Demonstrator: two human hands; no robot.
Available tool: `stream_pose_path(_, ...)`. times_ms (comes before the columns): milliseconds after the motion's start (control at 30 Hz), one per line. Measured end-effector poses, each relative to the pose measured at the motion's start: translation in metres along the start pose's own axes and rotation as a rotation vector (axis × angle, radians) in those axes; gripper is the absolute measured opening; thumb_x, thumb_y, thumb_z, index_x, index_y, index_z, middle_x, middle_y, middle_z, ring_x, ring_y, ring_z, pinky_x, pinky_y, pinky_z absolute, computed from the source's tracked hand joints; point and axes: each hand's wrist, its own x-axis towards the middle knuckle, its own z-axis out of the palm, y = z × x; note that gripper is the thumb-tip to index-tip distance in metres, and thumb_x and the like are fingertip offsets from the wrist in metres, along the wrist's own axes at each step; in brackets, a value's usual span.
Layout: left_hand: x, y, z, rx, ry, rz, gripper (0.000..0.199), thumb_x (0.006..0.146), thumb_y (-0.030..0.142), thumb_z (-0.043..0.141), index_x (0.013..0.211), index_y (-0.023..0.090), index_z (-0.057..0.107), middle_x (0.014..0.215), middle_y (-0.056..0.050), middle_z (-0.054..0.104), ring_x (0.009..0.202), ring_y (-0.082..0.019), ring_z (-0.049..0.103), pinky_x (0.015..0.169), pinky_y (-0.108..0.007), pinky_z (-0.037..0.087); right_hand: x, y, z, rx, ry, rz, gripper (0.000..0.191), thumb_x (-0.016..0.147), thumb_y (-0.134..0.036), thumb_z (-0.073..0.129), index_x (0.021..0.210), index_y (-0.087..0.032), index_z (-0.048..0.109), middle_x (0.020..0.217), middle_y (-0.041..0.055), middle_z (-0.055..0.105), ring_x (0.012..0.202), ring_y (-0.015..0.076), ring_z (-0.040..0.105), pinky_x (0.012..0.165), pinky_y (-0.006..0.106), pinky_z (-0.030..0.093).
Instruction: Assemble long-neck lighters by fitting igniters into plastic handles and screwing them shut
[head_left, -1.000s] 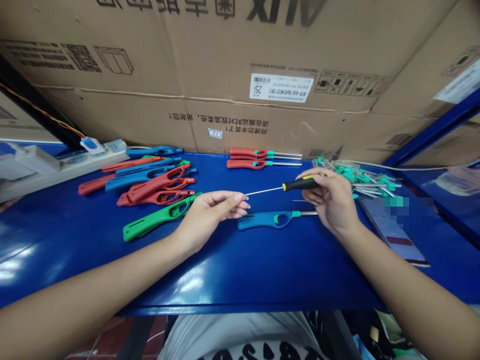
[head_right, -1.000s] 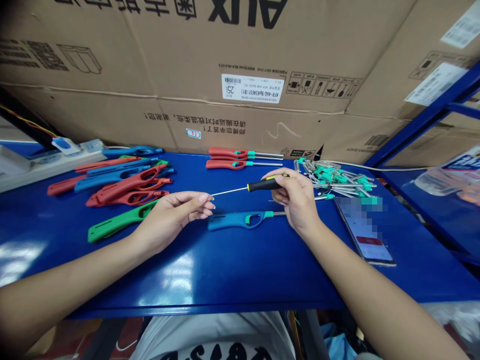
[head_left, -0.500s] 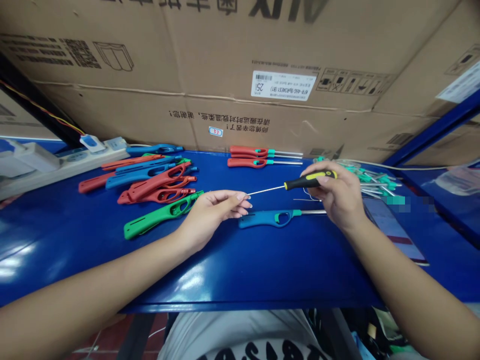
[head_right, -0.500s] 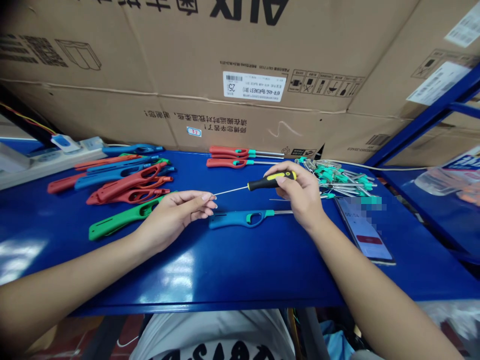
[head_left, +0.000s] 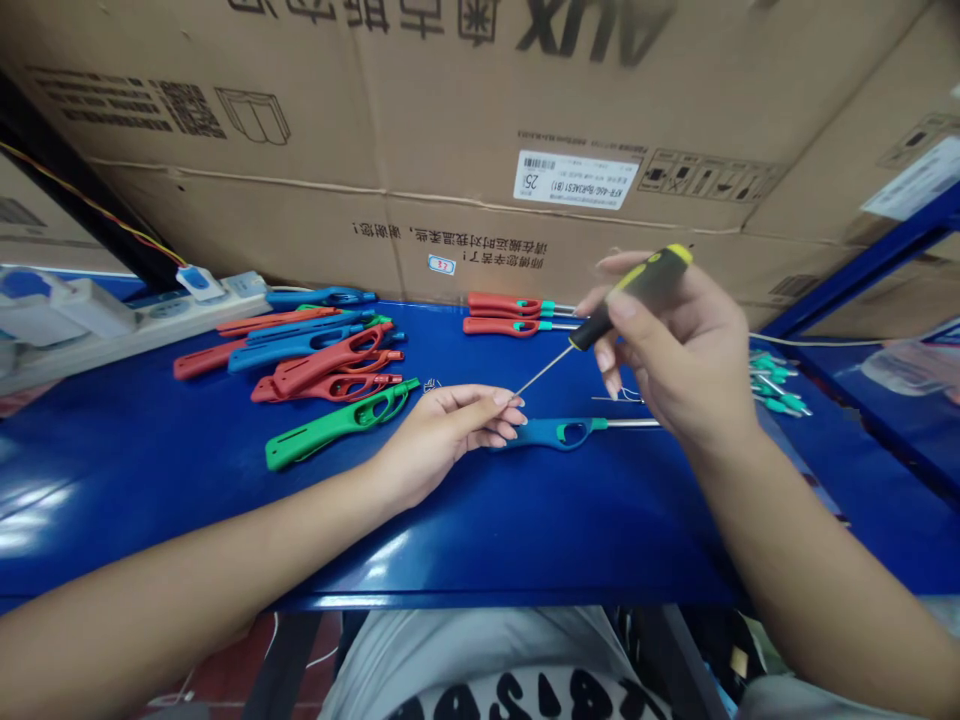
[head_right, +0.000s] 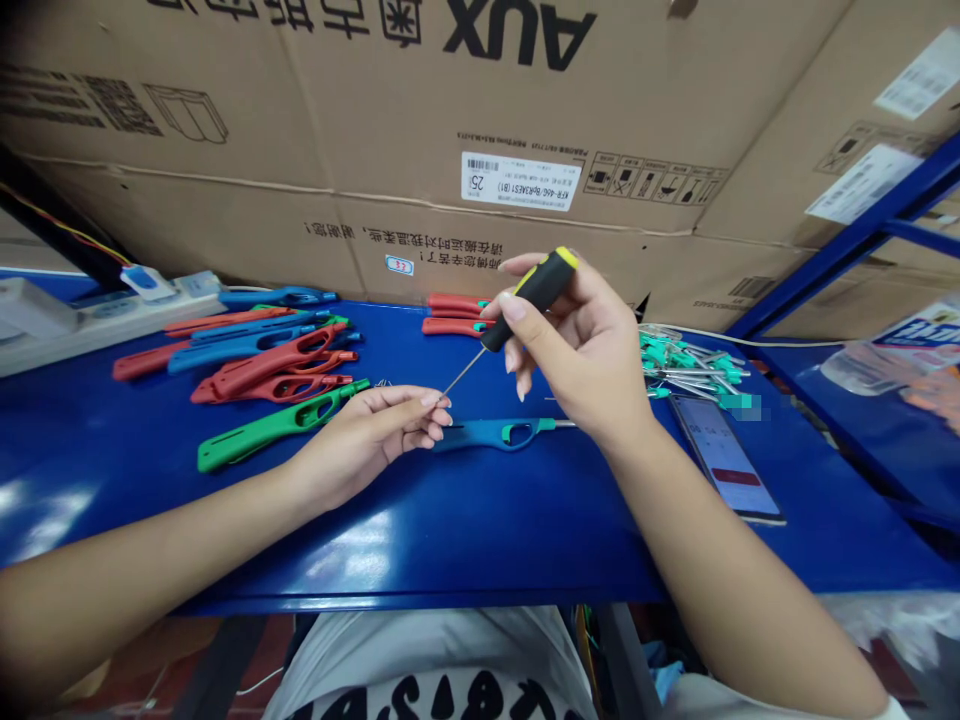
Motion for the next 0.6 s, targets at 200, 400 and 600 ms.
stream_pose_path(200, -0.004, 0.001, 0.003, 0.048, -0.058, 0.026, 0.017, 0.085, 0.032, 0.074, 0.087, 0.015, 0.078, 0.081, -0.005, 0.076, 0.071, -0.012, 0.067, 0.068, -0.021, 0.053, -0.008, 0.014, -0.002, 0.011, 0.05, -0.005, 0.04, 0.086, -0.036, 0.073, 0.123, -0.03, 0.059, 0.091, 0.0002, 0.071, 0.047, 0.0102, 0.055, 0.036, 0.026, 0.041)
stream_pose_path(400, -0.007, 0.001, 0.004, 0.377, -0.051, 0.179, 0.01, 0.086, 0.028, 0.074, 0.089, 0.019, 0.078, 0.082, -0.003, 0.077, 0.075, -0.015, 0.069, 0.07, -0.024, 0.054, -0.014, 0.017, -0.005, -0.006, 0.099, -0.031, 0.039, 0.085, -0.037, 0.076, 0.115, -0.037, 0.05, 0.093, -0.0024, 0.073, 0.044, 0.0097, 0.054, 0.036, 0.026, 0.042)
stream_pose_path(600, -0.003, -0.005, -0.001, 0.742, -0.116, 0.513, 0.009, 0.089, 0.022, 0.071, 0.087, 0.02, 0.079, 0.095, -0.006, 0.076, 0.092, -0.018, 0.07, 0.09, -0.031, 0.053, -0.018, 0.03, -0.005, -0.117, -0.001, -0.096, 0.043, 0.09, -0.041, 0.071, 0.127, -0.041, 0.048, 0.091, -0.0022, 0.073, 0.051, 0.0096, 0.062, 0.04, 0.023, 0.048)
